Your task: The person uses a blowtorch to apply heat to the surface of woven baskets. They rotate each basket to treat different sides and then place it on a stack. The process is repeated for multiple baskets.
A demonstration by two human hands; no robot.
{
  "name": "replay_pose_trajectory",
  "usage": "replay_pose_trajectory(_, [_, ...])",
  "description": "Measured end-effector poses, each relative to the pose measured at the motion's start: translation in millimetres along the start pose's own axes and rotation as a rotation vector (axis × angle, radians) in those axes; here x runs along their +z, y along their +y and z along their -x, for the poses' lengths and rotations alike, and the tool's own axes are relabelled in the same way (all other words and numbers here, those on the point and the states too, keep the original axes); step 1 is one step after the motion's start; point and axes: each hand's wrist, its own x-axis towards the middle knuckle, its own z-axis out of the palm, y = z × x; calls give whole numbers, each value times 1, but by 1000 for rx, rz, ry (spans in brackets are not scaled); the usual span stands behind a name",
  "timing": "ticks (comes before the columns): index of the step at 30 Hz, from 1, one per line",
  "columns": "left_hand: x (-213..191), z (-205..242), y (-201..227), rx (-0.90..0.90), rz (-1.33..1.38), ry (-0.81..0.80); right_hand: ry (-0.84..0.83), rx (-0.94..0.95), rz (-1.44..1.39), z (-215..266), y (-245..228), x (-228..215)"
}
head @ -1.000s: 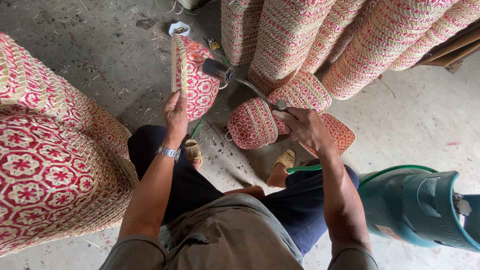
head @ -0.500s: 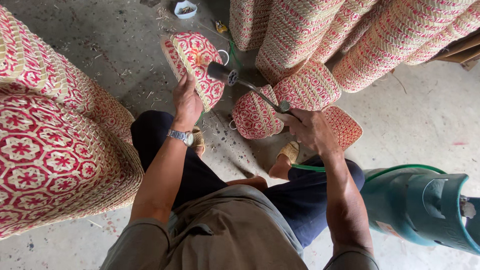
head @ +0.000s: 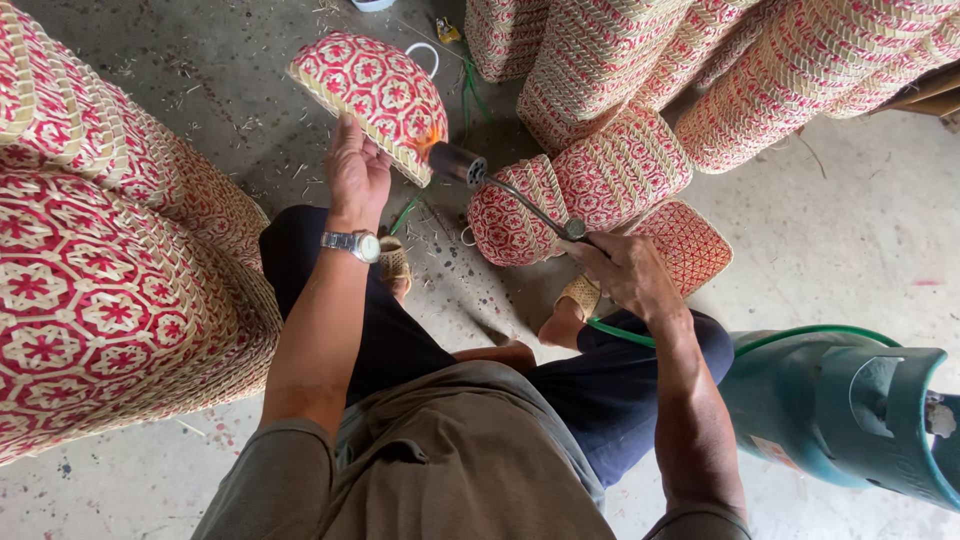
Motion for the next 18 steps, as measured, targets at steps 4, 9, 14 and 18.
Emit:
replay_pose_trajectory(4, [-28, -27, -2, 14, 135, 77, 73, 85, -5, -2, 11, 6])
replay_pose_trajectory(9, [-30, -40, 18, -19, 306, 288, 43, -10, -5, -3, 25, 15])
replay_pose_trajectory(14, [-1, -22, 44, -103, 442, 377, 23, -188, -28, -6, 45, 15])
replay_pose_trajectory(18, [3, -17, 53, -162, 474, 305, -52, 182, -173, -12, 54, 18])
